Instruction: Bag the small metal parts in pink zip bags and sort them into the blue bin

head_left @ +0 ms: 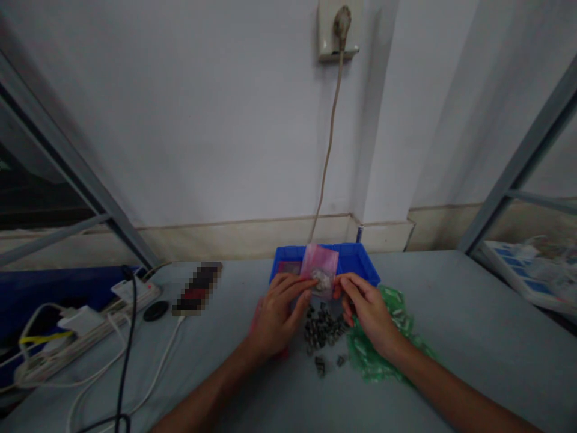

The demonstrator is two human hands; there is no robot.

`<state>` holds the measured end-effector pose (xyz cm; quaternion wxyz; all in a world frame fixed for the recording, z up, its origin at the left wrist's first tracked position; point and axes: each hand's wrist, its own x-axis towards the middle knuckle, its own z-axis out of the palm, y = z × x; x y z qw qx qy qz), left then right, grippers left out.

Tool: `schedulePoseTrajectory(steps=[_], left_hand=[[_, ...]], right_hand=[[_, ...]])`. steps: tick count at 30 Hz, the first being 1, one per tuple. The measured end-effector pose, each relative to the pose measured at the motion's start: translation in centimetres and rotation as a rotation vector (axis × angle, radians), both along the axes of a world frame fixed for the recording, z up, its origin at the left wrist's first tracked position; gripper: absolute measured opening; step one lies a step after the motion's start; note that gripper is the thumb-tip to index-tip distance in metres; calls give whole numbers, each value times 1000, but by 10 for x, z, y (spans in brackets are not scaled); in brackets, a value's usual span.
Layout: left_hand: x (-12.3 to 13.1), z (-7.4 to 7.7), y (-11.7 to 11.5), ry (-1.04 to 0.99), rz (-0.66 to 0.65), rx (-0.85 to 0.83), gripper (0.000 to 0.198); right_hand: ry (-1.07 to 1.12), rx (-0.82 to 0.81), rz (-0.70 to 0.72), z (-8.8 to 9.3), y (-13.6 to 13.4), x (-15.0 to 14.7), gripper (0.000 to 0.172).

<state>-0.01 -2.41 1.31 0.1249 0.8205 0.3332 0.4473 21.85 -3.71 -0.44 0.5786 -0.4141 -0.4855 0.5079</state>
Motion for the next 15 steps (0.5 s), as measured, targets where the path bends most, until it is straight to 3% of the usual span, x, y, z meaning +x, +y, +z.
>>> schedulePoseTrajectory(steps=[9,15], left_hand=[[-18,-15,38,-31,444,-53,20],[-24,-25,46,107,503,-64,18]], right_hand=[[-39,32,-18,-1,1,1,43],[-63,37,-36,1,1,1,41]])
